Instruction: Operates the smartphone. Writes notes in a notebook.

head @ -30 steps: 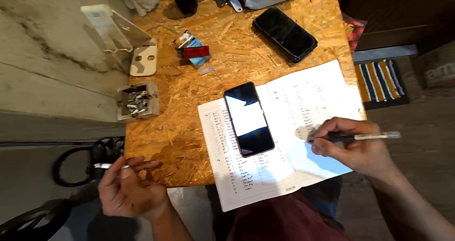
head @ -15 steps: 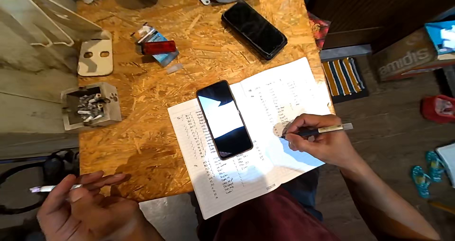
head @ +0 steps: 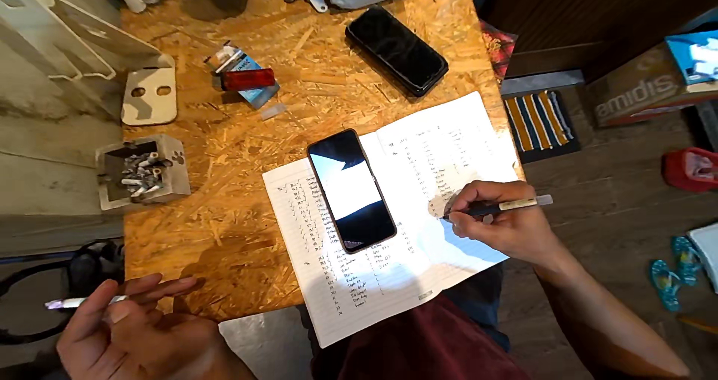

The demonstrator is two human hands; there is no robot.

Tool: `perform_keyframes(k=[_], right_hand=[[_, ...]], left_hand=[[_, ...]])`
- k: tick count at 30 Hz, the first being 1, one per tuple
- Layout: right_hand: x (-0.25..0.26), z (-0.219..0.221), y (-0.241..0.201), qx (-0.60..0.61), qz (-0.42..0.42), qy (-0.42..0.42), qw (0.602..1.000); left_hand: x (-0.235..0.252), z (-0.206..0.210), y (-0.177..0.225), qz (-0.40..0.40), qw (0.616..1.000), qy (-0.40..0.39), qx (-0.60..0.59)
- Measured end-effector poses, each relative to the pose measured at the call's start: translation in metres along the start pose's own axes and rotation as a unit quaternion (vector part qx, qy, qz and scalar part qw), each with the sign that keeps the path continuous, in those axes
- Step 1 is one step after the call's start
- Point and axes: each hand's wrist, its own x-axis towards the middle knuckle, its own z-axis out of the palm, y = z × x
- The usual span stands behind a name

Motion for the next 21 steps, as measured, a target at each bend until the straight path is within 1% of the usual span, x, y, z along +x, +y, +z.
perform_keyframes(k=[3, 6, 9, 13, 16, 21], right_hand=[[0.000, -0.002, 0.000, 0.003, 0.002, 0.001, 1.000], [0.000, -0.014, 0.003, 0.006, 0.003, 0.010, 1.000], [0.001, -0.024, 0.004, 0.006, 0.006, 0.002, 1.000], [0.002, -0.025, 0.004, 0.002, 0.006, -0.014, 1.000], [0.003, -0.023, 0.004, -0.008, 0.006, -0.013, 1.000], [0.002, -0.024, 0.005, -0.011, 0.003, -0.011, 1.000]], left_hand=[[0.000, 0.000, 0.001, 0.003, 1.000, 0.001, 0.006], [0.000, 0.000, -0.001, 0.003, 1.000, 0.003, 0.008], [0.000, 0.000, -0.003, -0.001, 1.000, 0.011, 0.020], [0.000, 0.000, -0.005, 0.002, 1.000, 0.004, 0.014], [0.001, 0.004, 0.002, 0.003, 1.000, 0.010, 0.012], [0.001, 0.000, -0.004, 0.001, 1.000, 0.001, -0.001]])
